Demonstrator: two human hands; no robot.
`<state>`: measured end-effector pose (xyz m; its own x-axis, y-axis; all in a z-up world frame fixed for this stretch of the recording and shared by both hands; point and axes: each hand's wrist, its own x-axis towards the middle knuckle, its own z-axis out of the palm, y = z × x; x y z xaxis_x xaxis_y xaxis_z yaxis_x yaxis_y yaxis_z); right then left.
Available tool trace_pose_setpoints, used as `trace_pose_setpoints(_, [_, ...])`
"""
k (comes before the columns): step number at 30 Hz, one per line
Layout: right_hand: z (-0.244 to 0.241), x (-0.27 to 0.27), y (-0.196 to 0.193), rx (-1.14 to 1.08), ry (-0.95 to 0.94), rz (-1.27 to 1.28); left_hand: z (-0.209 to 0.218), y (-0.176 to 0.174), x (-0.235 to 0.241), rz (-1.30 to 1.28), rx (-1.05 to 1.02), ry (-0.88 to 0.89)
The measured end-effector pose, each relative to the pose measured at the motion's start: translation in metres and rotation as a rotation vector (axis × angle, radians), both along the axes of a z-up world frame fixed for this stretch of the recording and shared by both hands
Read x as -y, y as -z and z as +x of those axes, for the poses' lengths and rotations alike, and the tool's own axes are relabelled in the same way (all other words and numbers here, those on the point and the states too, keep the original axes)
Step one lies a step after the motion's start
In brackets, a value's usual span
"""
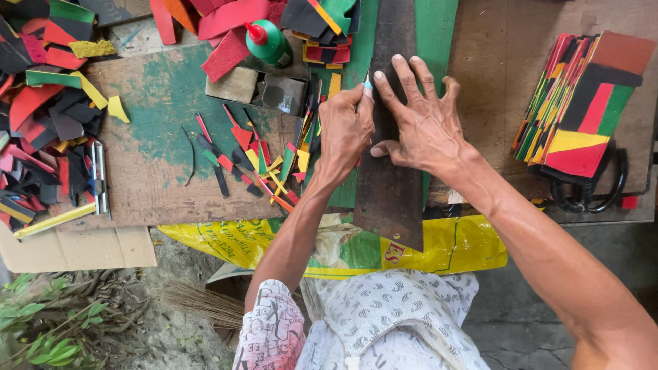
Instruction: The person uses a utility knife to cut small rectangular pieces of multicolored foam on a wooden board. They repeatedly pick up foam sheets, align them, cut along the edges, and place the finished pieces into a stack on the right side of the table.
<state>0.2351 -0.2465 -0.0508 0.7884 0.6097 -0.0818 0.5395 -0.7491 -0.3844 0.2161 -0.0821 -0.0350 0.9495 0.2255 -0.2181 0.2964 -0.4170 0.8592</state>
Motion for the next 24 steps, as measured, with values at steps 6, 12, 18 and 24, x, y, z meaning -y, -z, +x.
trace_pose_setpoints(6, [0.001,-0.002,0.001,-0.018,-0.003,-0.053,-0.003,0.022,0.0,0.223,0.178,0.062])
trace_pose_setpoints(12, [0.001,-0.005,-0.004,-0.025,0.004,-0.075,-0.004,0.027,0.001,0.223,0.202,0.075])
trace_pose_setpoints(18, [0.001,-0.006,-0.003,-0.025,0.007,-0.082,-0.015,0.022,0.001,0.273,0.244,0.09])
trace_pose_setpoints(24, [-0.002,-0.006,-0.001,-0.038,-0.009,-0.112,-0.057,0.015,0.0,0.228,0.234,0.087])
